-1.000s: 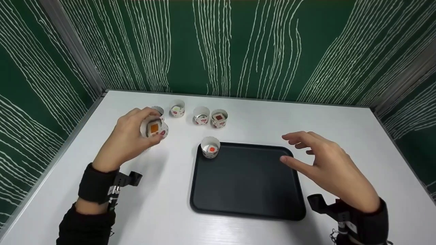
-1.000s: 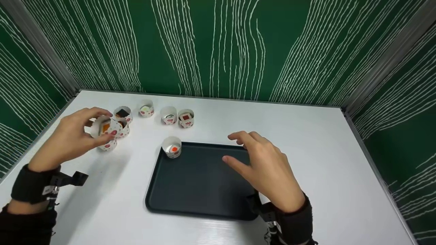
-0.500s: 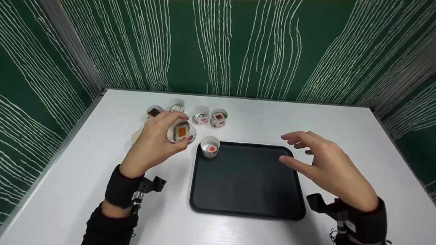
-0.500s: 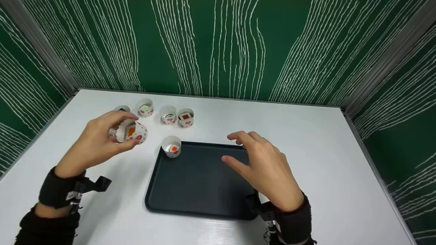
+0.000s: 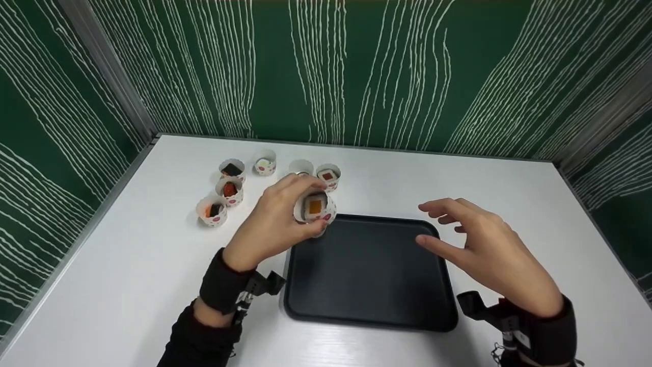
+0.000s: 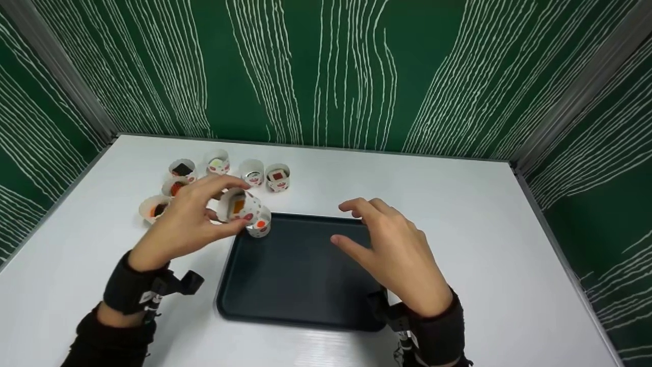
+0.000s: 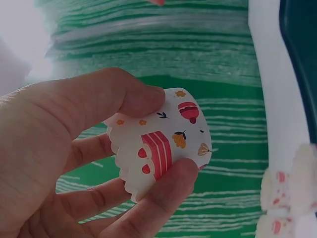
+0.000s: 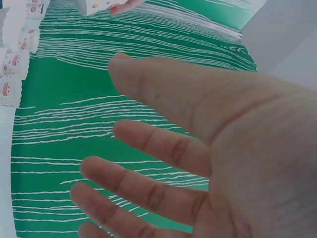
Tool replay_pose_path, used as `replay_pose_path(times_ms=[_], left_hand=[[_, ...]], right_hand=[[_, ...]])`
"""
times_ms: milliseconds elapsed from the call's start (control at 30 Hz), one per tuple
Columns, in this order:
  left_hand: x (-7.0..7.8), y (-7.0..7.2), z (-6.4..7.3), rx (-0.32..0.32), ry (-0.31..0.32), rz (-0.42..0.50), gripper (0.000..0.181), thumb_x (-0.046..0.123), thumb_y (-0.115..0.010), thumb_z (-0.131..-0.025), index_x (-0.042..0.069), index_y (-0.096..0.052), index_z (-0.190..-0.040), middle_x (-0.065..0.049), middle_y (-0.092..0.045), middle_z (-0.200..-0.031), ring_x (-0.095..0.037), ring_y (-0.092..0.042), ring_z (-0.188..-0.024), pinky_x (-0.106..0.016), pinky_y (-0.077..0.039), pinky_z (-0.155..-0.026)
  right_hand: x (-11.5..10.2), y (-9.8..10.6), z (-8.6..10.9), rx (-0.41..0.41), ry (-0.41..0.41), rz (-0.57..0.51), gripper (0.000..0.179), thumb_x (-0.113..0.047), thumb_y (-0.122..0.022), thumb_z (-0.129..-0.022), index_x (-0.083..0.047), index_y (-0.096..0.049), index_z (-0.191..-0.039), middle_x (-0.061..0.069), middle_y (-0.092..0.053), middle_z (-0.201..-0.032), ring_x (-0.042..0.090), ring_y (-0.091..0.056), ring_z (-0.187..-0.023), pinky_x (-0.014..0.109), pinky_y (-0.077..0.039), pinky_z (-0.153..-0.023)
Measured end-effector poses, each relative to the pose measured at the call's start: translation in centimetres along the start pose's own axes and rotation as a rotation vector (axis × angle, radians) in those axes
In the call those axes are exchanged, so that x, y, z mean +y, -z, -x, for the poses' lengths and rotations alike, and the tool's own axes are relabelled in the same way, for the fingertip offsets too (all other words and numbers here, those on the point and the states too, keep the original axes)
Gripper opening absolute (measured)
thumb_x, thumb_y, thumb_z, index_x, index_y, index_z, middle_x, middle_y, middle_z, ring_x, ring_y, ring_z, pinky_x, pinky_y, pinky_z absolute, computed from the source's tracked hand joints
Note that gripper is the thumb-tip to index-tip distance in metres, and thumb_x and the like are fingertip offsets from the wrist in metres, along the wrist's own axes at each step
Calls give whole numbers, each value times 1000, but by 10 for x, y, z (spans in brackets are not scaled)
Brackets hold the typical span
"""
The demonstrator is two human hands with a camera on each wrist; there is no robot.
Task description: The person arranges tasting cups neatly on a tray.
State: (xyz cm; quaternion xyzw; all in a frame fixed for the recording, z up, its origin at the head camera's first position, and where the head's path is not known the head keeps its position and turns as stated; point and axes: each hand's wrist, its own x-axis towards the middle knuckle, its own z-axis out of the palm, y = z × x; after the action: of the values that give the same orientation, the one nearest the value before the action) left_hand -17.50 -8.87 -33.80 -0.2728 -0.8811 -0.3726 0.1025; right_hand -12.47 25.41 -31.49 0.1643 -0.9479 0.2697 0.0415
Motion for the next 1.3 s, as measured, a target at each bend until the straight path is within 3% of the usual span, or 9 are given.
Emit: replay_pose_path(times_ms=[433,700,1033,1300], left_hand=[[13,-27,-9,-27,-106,29,48,11,-84,-86,9,-68,-131,-10,-68,-128,-25,-66,-111,-41,-58,-96],[19,-36,-13,-20,-176,39,48,11,-85,-85,9,-70,-130,-10,-69,-115,-22,-66,-98,-37,-58,-84],[28,-44,-16,-35,-200,50,47,14,-85,-87,10,-71,-132,-11,-70,-115,-23,-67,-99,-36,-58,-82],[35,-47,-11,-62,-178,72,52,15,-84,-88,12,-68,-137,-8,-70,-117,-18,-68,-98,-31,-58,-83]], right_hand=[[1,-1,-2,-15,-10,4,48,-52,-75,-98,-28,-67,-139,-5,-73,-132,32,-69,-124,51,-55,-95],[2,-5,-5,-15,-4,-9,45,-48,-76,-99,-28,-67,-138,-4,-72,-132,30,-71,-120,52,-55,-96],[2,-8,-6,-22,9,-18,44,-42,-76,-100,-25,-67,-140,-2,-72,-132,31,-71,-120,52,-55,-94],[0,-10,-10,-43,22,-23,44,-38,-77,-100,-22,-67,-140,-1,-72,-133,25,-73,-116,48,-56,-92]])
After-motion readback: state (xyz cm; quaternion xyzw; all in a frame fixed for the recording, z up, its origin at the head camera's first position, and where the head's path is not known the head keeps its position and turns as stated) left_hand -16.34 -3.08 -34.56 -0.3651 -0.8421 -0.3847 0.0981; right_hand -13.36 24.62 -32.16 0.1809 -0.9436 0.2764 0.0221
